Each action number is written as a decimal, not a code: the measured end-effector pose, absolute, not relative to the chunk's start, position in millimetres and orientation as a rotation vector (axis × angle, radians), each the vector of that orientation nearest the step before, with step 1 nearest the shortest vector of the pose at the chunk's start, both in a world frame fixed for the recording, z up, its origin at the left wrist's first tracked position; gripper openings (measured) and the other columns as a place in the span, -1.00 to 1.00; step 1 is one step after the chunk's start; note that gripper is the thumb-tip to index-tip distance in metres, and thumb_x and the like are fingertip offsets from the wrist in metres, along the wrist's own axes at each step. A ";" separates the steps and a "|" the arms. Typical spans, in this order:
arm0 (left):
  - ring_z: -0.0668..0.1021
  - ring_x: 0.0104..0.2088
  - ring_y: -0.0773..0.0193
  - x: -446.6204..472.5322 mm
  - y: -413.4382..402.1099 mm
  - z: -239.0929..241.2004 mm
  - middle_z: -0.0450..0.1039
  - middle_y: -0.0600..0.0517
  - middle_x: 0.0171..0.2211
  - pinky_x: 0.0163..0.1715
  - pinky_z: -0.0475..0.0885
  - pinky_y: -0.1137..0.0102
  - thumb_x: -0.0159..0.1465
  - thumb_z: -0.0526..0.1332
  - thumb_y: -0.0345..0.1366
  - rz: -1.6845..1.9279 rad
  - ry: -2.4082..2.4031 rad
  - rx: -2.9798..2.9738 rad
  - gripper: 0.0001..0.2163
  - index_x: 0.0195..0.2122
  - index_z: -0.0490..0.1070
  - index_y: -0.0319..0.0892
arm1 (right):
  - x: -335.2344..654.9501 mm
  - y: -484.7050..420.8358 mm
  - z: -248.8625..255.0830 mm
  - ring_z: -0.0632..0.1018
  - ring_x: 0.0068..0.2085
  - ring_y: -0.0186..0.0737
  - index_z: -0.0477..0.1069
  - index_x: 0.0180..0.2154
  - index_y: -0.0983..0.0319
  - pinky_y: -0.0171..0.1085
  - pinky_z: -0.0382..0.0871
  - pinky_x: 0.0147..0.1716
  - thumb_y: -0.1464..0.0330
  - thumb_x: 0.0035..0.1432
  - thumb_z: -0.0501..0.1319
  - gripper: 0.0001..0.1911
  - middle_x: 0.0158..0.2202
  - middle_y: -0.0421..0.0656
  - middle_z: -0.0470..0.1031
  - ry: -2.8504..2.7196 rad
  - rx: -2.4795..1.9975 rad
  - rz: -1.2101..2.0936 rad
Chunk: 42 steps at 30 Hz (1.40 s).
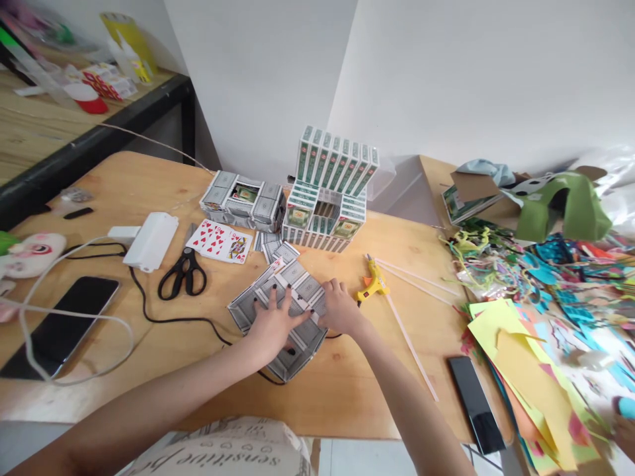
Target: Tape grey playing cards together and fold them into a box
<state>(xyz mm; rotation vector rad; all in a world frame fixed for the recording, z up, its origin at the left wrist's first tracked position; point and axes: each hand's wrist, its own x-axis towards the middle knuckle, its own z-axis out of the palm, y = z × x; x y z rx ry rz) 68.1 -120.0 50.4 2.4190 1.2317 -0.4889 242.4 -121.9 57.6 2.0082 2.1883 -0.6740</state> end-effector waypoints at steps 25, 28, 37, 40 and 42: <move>-0.11 0.25 -0.30 54.2 -100.3 47.3 -0.20 -0.33 0.28 0.13 -0.13 -0.10 -0.30 0.41 0.09 -0.267 1.107 2.498 0.07 0.25 -0.02 -0.03 | 264.6 -143.2 30.5 0.45 -0.54 -0.32 0.21 -0.33 0.19 -0.36 0.26 -0.53 0.37 -0.11 0.25 -0.73 -0.59 -0.33 0.37 1.798 2.710 -1.240; -0.11 0.25 -0.31 52.8 -98.2 44.1 -0.20 -0.32 0.28 0.12 -0.11 -0.10 -0.31 0.41 0.08 -0.249 1.074 2.490 0.06 0.24 0.00 0.00 | 262.3 -141.9 28.7 0.45 -0.52 -0.31 0.20 -0.36 0.19 -0.37 0.24 -0.53 0.35 -0.11 0.26 -0.73 -0.59 -0.32 0.37 1.784 2.714 -1.138; 0.09 0.21 -0.24 52.4 -102.0 56.8 0.05 -0.32 0.20 0.10 0.11 0.03 -0.21 0.45 -0.10 -0.082 1.045 2.490 -0.14 0.14 0.19 -0.15 | 245.1 -117.0 60.3 0.51 -0.25 -0.08 0.30 -0.25 0.26 -0.26 0.26 -0.38 0.15 0.08 0.16 -0.68 -0.35 -0.02 0.49 1.712 2.305 -0.578; 0.37 0.03 0.03 46.4 -89.8 73.1 0.31 -0.16 0.00 -0.04 0.32 0.22 0.07 0.30 -0.18 0.192 1.039 2.499 -0.57 -0.04 0.34 -0.17 | 233.6 -100.0 75.6 0.43 -0.08 0.00 0.33 -0.18 0.29 -0.21 0.27 -0.25 0.15 0.10 0.14 -0.64 -0.21 0.05 0.45 1.783 2.240 -0.387; 0.40 -0.04 0.09 39.5 -74.5 82.7 0.31 -0.11 -0.05 -0.04 0.31 0.21 0.17 0.20 -0.24 0.406 1.178 2.521 -0.71 -0.08 0.35 -0.17 | 227.9 -90.2 81.4 0.38 -0.02 0.04 0.35 -0.16 0.30 -0.17 0.27 -0.21 0.16 0.07 0.18 -0.62 -0.16 0.07 0.42 1.801 2.220 -0.308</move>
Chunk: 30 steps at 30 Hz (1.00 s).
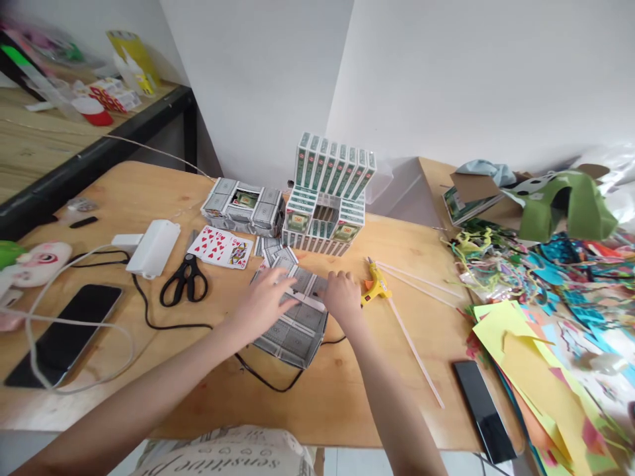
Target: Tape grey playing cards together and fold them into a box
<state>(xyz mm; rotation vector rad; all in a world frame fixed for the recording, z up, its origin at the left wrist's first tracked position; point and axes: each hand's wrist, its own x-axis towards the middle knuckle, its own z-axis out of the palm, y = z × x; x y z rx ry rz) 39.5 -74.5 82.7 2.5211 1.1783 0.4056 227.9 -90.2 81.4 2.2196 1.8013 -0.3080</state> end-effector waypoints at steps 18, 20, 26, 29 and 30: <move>0.50 -0.34 0.25 11.9 -24.5 64.8 0.49 -0.04 -0.37 -0.39 0.26 0.45 0.27 -0.04 -0.36 0.358 1.542 2.166 -0.76 -0.25 0.41 -0.23 | 211.7 -39.4 40.2 0.46 -0.37 -0.31 0.44 -0.32 0.23 -0.37 0.28 -0.35 0.34 0.04 0.14 -0.84 -0.36 -0.21 0.52 2.490 2.322 -1.303; 0.49 -0.35 0.26 11.8 -26.0 65.9 0.48 -0.03 -0.38 -0.40 0.24 0.46 0.27 -0.04 -0.38 0.362 1.567 2.161 -0.77 -0.25 0.41 -0.23 | 213.5 -43.7 41.0 0.46 -0.40 -0.32 0.44 -0.32 0.24 -0.38 0.27 -0.39 0.35 0.02 0.13 -0.83 -0.38 -0.22 0.52 2.446 2.398 -1.418; 0.49 -0.36 0.27 14.6 -29.4 71.0 0.47 -0.04 -0.39 -0.42 0.22 0.45 0.28 -0.05 -0.39 0.388 1.617 2.147 -0.78 -0.25 0.39 -0.23 | 216.5 -50.0 42.4 0.49 -0.39 -0.29 0.45 -0.35 0.23 -0.36 0.31 -0.36 0.36 -0.04 0.14 -0.83 -0.39 -0.22 0.54 2.373 2.522 -1.481; 0.49 -0.35 0.25 15.3 -29.2 71.3 0.47 -0.05 -0.39 -0.42 0.22 0.45 0.27 -0.04 -0.39 0.379 1.613 2.143 -0.79 -0.28 0.39 -0.24 | 215.9 -52.4 41.9 0.50 -0.38 -0.28 0.46 -0.36 0.22 -0.35 0.32 -0.35 0.34 -0.03 0.13 -0.82 -0.37 -0.21 0.54 2.377 2.545 -1.473; 0.50 -0.35 0.25 15.2 -28.9 71.0 0.48 -0.05 -0.39 -0.41 0.23 0.45 0.27 -0.04 -0.39 0.379 1.609 2.141 -0.79 -0.28 0.39 -0.23 | 215.7 -53.2 41.6 0.50 -0.38 -0.27 0.46 -0.36 0.22 -0.34 0.33 -0.35 0.33 -0.03 0.13 -0.81 -0.38 -0.21 0.54 2.379 2.556 -1.466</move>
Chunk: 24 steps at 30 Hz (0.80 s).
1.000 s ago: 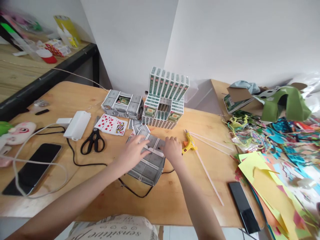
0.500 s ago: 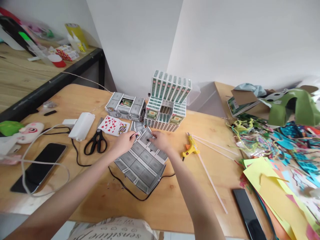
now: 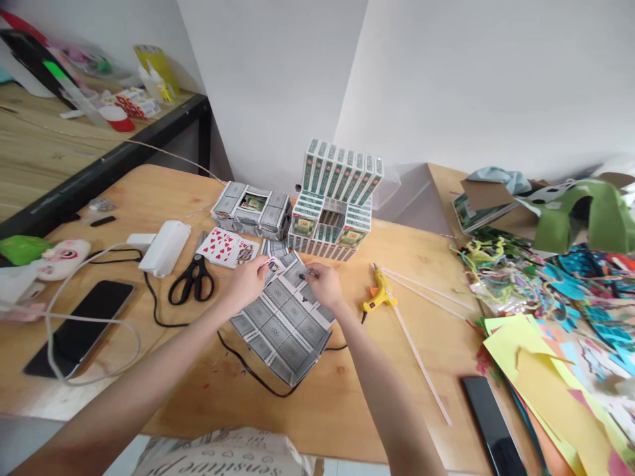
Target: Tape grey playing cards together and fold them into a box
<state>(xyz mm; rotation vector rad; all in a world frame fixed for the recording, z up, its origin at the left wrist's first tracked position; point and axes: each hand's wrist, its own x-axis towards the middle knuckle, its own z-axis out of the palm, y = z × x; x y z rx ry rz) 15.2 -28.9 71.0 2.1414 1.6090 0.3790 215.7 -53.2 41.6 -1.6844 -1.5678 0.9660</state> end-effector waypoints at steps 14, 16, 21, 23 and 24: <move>0.53 -0.26 0.21 13.3 -26.5 67.3 0.53 -0.06 -0.26 -0.28 0.31 0.42 0.27 -0.04 -0.39 0.429 1.498 2.196 -0.72 -0.13 0.42 -0.20 | 209.9 -61.6 46.6 0.53 -0.22 -0.19 0.51 -0.26 0.17 -0.29 0.36 -0.19 0.36 0.09 0.05 -0.73 -0.25 -0.19 0.56 -1.691 -1.714 0.742; 0.53 -0.24 0.22 13.9 -27.5 67.3 0.53 -0.06 -0.26 -0.26 0.32 0.42 0.27 -0.04 -0.41 0.423 1.477 2.219 -0.72 -0.14 0.42 -0.19 | 208.4 -63.3 49.0 0.53 -0.18 -0.20 0.50 -0.21 0.15 -0.28 0.35 -0.16 0.38 0.12 0.02 -0.70 -0.21 -0.19 0.56 -1.770 -1.719 0.706; 0.51 -0.19 0.23 16.8 -31.1 73.4 0.51 -0.04 -0.24 -0.20 0.32 0.41 0.23 -0.03 -0.48 0.330 1.450 2.278 -0.70 -0.14 0.43 -0.16 | 205.1 -64.6 53.2 0.52 -0.15 -0.22 0.48 -0.15 0.13 -0.29 0.35 -0.13 0.48 0.10 0.02 -0.64 -0.16 -0.20 0.54 -1.942 -1.768 0.612; 0.50 -0.19 0.22 18.4 -31.9 76.0 0.51 -0.05 -0.25 -0.20 0.32 0.41 0.21 -0.02 -0.51 0.293 1.452 2.297 -0.69 -0.14 0.43 -0.15 | 203.5 -64.5 53.9 0.52 -0.15 -0.21 0.47 -0.13 0.13 -0.29 0.34 -0.14 0.48 0.10 0.02 -0.64 -0.16 -0.19 0.54 -1.994 -1.781 0.570; 0.50 -0.19 0.21 19.2 -32.1 76.8 0.51 -0.05 -0.25 -0.20 0.32 0.40 0.20 -0.02 -0.52 0.280 1.448 2.311 -0.68 -0.14 0.43 -0.15 | 202.8 -64.3 54.1 0.52 -0.15 -0.21 0.47 -0.13 0.13 -0.30 0.34 -0.14 0.48 0.11 0.02 -0.64 -0.17 -0.19 0.54 -2.015 -1.788 0.551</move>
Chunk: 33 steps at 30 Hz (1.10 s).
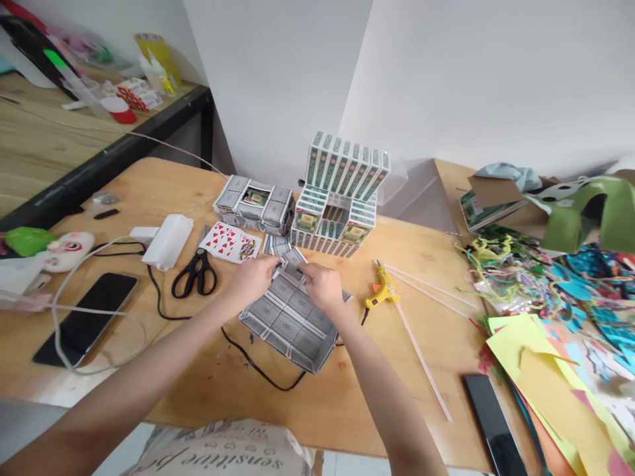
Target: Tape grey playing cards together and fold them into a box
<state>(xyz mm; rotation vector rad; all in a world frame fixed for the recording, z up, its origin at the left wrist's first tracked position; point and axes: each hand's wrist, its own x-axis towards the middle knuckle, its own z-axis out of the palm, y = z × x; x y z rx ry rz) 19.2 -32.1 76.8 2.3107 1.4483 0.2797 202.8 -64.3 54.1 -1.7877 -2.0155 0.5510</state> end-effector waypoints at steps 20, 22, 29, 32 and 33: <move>0.54 -0.30 0.15 19.1 -28.9 65.9 0.53 -0.10 -0.33 -0.34 0.33 0.36 0.15 -0.02 -0.52 0.157 1.328 2.395 -0.70 -0.24 0.47 -0.18 | 205.1 -67.1 39.2 0.52 -0.17 -0.23 0.46 -0.10 0.11 -0.33 0.34 -0.21 0.51 0.08 0.01 -0.59 -0.15 -0.22 0.54 -2.137 -1.773 0.480; 0.55 -0.32 0.15 17.8 -29.7 63.6 0.54 -0.10 -0.33 -0.36 0.34 0.37 0.17 -0.03 -0.50 0.161 1.346 2.366 -0.69 -0.20 0.47 -0.17 | 204.9 -67.7 36.9 0.53 -0.18 -0.25 0.46 -0.11 0.12 -0.35 0.33 -0.21 0.52 0.08 0.01 -0.60 -0.17 -0.22 0.55 -2.157 -1.746 0.458; 0.54 -0.26 0.16 18.4 -27.6 60.4 0.54 -0.11 -0.28 -0.27 0.36 0.39 0.20 -0.01 -0.46 0.193 1.348 2.310 -0.69 -0.17 0.49 -0.17 | 203.8 -69.9 32.4 0.54 -0.28 -0.28 0.48 -0.15 0.15 -0.37 0.33 -0.31 0.51 0.10 -0.01 -0.62 -0.28 -0.23 0.57 -2.190 -1.692 0.342; 0.55 -0.29 0.15 19.6 -26.6 60.5 0.54 -0.12 -0.32 -0.30 0.37 0.37 0.20 -0.01 -0.45 0.166 1.345 2.331 -0.69 -0.19 0.50 -0.16 | 203.2 -69.9 32.3 0.54 -0.29 -0.28 0.48 -0.16 0.15 -0.37 0.32 -0.33 0.52 0.08 0.00 -0.62 -0.29 -0.23 0.57 -2.217 -1.691 0.302; 0.55 -0.30 0.14 19.8 -25.9 60.8 0.54 -0.13 -0.33 -0.30 0.37 0.37 0.20 0.00 -0.45 0.157 1.346 2.342 -0.70 -0.19 0.51 -0.17 | 203.1 -70.0 31.9 0.54 -0.29 -0.28 0.48 -0.15 0.15 -0.37 0.32 -0.33 0.53 0.07 0.00 -0.61 -0.27 -0.22 0.57 -2.229 -1.692 0.285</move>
